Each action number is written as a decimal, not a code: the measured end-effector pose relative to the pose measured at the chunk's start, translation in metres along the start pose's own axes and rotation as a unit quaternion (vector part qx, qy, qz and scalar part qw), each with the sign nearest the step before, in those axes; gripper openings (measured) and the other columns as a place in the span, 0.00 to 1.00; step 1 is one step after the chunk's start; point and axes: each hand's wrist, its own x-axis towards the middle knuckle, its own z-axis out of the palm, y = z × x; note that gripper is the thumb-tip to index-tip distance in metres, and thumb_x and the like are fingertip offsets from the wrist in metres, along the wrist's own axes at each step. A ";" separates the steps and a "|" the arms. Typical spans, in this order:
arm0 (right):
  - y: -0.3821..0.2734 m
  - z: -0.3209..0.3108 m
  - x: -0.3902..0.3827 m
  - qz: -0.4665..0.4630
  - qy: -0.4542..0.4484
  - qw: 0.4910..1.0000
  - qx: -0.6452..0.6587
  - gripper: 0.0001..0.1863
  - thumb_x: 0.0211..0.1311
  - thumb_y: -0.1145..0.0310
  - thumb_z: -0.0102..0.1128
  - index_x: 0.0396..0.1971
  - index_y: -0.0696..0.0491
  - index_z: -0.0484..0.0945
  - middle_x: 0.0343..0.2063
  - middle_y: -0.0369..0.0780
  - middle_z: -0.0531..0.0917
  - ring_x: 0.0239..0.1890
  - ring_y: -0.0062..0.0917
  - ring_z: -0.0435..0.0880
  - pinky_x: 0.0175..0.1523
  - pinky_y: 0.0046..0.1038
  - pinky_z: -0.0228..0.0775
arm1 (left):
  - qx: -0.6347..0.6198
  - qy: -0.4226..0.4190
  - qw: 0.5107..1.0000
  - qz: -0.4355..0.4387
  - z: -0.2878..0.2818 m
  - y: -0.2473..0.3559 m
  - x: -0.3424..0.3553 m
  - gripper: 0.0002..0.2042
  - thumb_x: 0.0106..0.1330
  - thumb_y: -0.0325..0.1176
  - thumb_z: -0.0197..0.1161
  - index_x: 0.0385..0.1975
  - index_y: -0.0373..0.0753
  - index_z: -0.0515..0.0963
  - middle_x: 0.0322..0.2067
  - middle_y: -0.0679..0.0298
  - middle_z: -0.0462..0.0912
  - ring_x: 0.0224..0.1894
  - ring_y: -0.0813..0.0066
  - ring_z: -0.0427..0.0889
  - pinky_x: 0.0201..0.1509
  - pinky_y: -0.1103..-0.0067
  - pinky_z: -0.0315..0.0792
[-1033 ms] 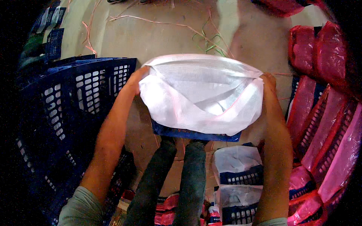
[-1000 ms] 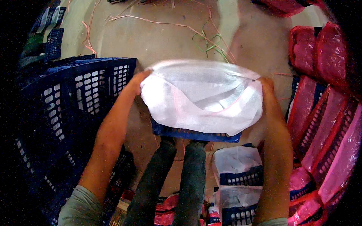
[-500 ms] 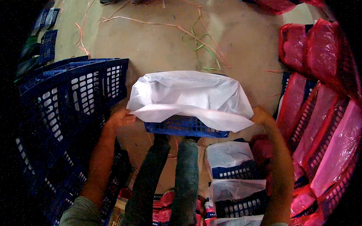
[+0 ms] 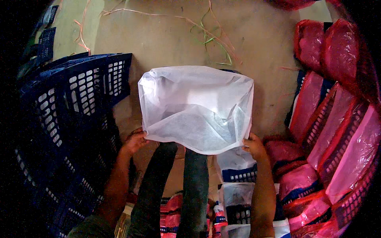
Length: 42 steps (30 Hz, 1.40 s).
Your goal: The person repeatedly picks up white plastic bags and lines blue plastic crates with them. The person then places the lined crates into a stack of pink-wrapped bundles. The task is performed continuously in a warehouse environment.
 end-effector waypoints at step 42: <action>-0.190 -0.004 0.166 -0.284 -0.013 0.956 0.071 0.17 0.72 0.61 0.48 0.49 0.56 0.79 0.42 0.41 0.85 0.47 0.28 0.82 0.53 0.32 0.77 | 0.068 0.061 0.979 0.181 0.061 0.180 0.198 0.19 0.71 0.50 0.53 0.48 0.42 0.80 0.46 0.60 0.83 0.46 0.65 0.82 0.52 0.67 0.76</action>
